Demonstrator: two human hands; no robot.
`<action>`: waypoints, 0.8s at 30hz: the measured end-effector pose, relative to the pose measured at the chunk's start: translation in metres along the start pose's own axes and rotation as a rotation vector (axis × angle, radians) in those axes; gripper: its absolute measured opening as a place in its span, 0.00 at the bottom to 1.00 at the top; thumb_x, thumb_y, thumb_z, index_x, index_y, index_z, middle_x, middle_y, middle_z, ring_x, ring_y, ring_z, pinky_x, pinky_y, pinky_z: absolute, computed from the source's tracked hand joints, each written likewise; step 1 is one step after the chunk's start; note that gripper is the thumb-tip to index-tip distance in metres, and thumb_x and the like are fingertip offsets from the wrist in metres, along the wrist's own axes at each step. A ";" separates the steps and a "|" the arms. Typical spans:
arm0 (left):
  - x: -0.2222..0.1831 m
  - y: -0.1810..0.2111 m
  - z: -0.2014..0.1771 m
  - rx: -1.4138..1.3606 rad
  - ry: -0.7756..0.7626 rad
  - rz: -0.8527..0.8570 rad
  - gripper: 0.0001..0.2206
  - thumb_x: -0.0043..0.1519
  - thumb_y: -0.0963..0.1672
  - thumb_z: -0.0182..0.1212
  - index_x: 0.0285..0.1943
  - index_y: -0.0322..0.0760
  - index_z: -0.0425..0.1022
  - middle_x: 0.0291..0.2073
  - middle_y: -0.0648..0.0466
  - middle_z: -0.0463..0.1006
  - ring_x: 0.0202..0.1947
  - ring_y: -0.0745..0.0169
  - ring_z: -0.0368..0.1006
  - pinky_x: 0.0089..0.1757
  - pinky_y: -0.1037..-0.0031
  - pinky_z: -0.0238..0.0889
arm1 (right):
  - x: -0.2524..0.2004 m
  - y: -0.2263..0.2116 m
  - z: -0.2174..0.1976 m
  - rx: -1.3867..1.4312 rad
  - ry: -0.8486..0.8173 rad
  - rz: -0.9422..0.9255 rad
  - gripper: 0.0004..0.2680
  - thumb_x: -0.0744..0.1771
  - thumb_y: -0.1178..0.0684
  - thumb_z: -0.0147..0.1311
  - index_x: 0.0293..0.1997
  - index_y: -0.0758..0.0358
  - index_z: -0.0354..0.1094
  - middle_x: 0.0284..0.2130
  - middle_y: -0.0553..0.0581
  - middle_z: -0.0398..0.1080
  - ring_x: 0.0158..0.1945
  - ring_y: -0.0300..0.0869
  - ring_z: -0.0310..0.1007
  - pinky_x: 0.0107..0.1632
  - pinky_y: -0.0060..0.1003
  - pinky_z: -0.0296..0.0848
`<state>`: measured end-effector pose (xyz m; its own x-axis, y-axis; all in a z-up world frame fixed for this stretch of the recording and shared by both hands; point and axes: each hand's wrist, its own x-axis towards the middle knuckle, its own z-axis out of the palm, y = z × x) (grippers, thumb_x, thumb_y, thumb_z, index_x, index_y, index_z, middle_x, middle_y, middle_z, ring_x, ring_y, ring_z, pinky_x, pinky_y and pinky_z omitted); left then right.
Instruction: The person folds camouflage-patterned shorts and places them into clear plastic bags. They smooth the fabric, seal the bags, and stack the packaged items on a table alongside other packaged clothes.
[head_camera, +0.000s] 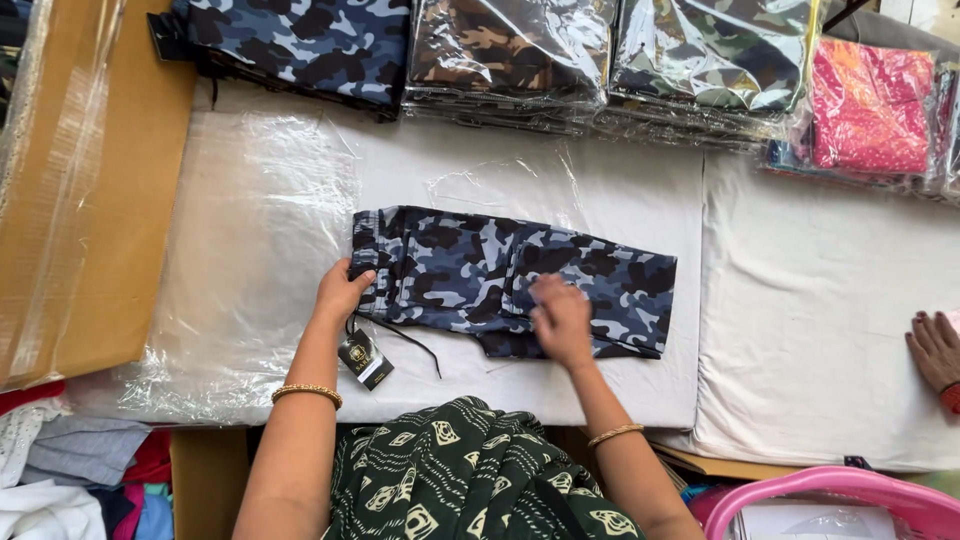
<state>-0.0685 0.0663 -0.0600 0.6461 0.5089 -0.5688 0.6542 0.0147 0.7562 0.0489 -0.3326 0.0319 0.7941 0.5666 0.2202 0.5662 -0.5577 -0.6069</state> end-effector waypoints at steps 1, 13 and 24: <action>-0.006 0.008 -0.002 0.003 -0.005 -0.004 0.17 0.60 0.44 0.69 0.54 0.30 0.73 0.42 0.48 0.81 0.40 0.61 0.75 0.43 0.69 0.68 | -0.005 0.016 -0.012 -0.001 -0.002 0.006 0.13 0.61 0.59 0.59 0.51 0.56 0.71 0.56 0.55 0.73 0.60 0.50 0.70 0.64 0.48 0.61; -0.001 0.013 -0.005 0.015 -0.065 -0.059 0.17 0.61 0.44 0.67 0.56 0.31 0.72 0.44 0.48 0.81 0.42 0.61 0.75 0.44 0.68 0.68 | -0.005 0.106 -0.081 0.597 0.176 1.006 0.18 0.62 0.56 0.64 0.56 0.69 0.65 0.42 0.58 0.73 0.41 0.41 0.73 0.43 0.35 0.72; 0.010 0.000 -0.005 -0.019 -0.132 -0.092 0.24 0.68 0.55 0.52 0.58 0.29 0.74 0.49 0.44 0.81 0.49 0.53 0.73 0.52 0.63 0.65 | 0.108 -0.138 0.122 0.874 -0.370 0.620 0.18 0.65 0.53 0.58 0.60 0.64 0.61 0.46 0.60 0.71 0.47 0.44 0.74 0.47 0.37 0.76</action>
<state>-0.0638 0.0755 -0.0645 0.6307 0.3872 -0.6725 0.7063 0.0726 0.7042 0.0298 -0.1201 0.0464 0.6876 0.5654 -0.4555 -0.3657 -0.2723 -0.8900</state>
